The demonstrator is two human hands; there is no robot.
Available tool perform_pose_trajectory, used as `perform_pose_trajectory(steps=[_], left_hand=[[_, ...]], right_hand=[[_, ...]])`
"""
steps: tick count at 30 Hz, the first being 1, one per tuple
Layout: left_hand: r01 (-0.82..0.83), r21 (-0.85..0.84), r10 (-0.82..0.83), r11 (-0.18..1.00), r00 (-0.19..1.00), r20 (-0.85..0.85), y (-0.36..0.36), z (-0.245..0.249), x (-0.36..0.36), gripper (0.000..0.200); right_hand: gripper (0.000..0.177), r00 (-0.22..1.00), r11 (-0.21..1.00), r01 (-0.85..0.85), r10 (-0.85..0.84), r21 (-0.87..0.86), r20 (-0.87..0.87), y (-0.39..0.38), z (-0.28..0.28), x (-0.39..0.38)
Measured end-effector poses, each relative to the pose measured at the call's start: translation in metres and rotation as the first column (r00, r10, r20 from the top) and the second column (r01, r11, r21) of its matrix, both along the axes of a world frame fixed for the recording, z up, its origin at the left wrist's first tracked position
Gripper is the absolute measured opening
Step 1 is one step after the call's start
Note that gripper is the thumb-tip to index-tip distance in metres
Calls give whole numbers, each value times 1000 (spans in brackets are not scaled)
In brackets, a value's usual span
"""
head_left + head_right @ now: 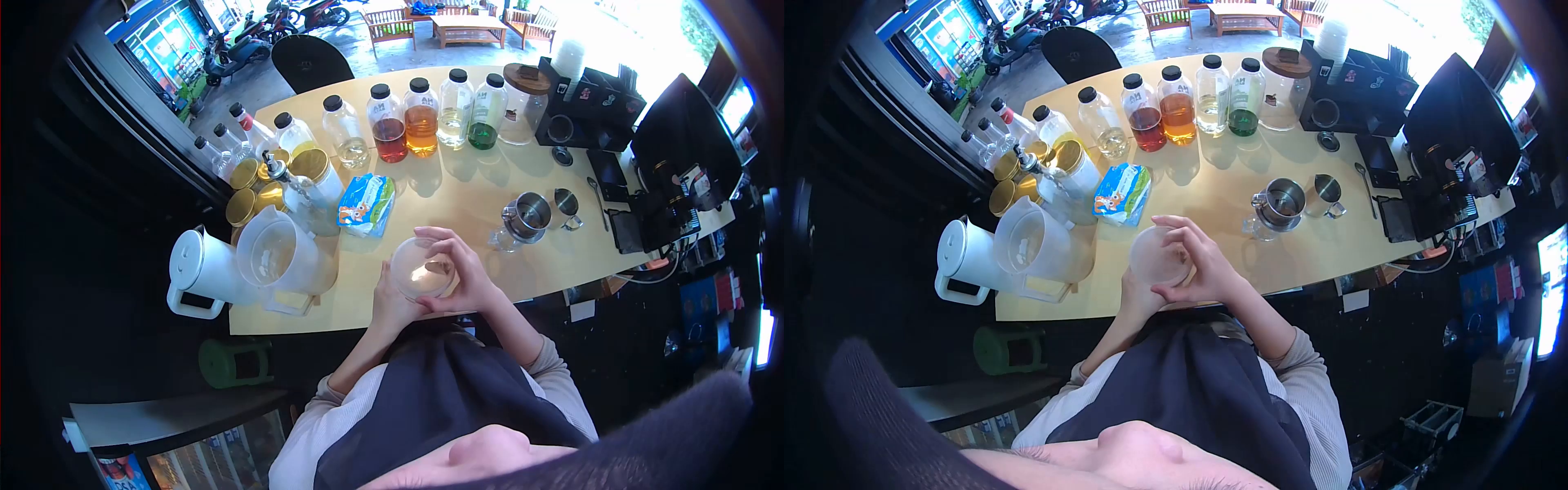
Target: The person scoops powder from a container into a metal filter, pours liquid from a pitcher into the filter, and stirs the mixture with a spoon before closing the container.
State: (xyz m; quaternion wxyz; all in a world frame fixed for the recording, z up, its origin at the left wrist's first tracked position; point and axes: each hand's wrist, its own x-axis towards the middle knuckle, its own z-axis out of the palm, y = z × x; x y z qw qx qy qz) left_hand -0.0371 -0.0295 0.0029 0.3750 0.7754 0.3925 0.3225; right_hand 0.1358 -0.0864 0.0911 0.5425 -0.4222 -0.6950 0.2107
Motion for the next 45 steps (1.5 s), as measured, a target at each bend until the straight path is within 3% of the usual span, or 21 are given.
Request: perform_pose_trajectory(steps=[1,2,3,4,6,10,12,18,21,31,35,39,41,43,45], left_hand=[[23,-36,-20,999,998,61,-1,2,0,100],[48,-71,-39,996,992,123,-1,4,0,100],[49,-69,-41,996,992,123,-1,4,1,100],[29,-72,-22,997,994,105,-1,5,1,100],[5,-74,1,997,996,88,-1,4,1,100],[26,-67,-17,997,992,127,3,-9,0,98],[29,-90,-19,996,994,111,4,-4,-1,97],[30,-41,-27,999,997,71,-1,8,-2,98],[19,-61,-15,998,998,64,-2,10,-4,99],[42,29,-42,999,999,-23,3,-2,-1,100],[73,177,-64,982,996,-55,10,-13,-1,99],[47,139,-45,989,999,-17,8,-14,0,99],[36,30,-37,999,998,44,8,-13,0,97],[34,73,-34,997,999,1,7,-12,1,98],[33,124,-28,992,999,-43,7,-11,0,99]], right_hand=[[59,1000,1000,1,-1,2,0,-1,4,-2],[61,991,998,51,-54,29,120,-2,7,-5],[64,966,993,96,-109,62,236,-4,11,-6],[64,965,993,96,-109,64,237,-5,14,-6],[79,896,986,152,-164,63,413,-8,21,-8],[91,886,975,223,-192,-23,422,-14,34,-15],[97,924,959,209,-130,-190,360,-14,38,-14],[101,864,971,191,-98,-142,494,-12,50,-12],[93,828,982,174,-105,-74,550,-9,54,-11],[72,781,971,218,-117,-93,613,-12,47,-19],[65,691,941,338,-273,35,670,-16,38,-33],[64,572,861,470,-463,193,677,-17,22,-48],[64,561,861,466,-467,206,684,-17,20,-48],[65,552,860,463,-469,215,690,-19,23,-45],[64,640,915,393,-340,87,689,-18,38,-35]])
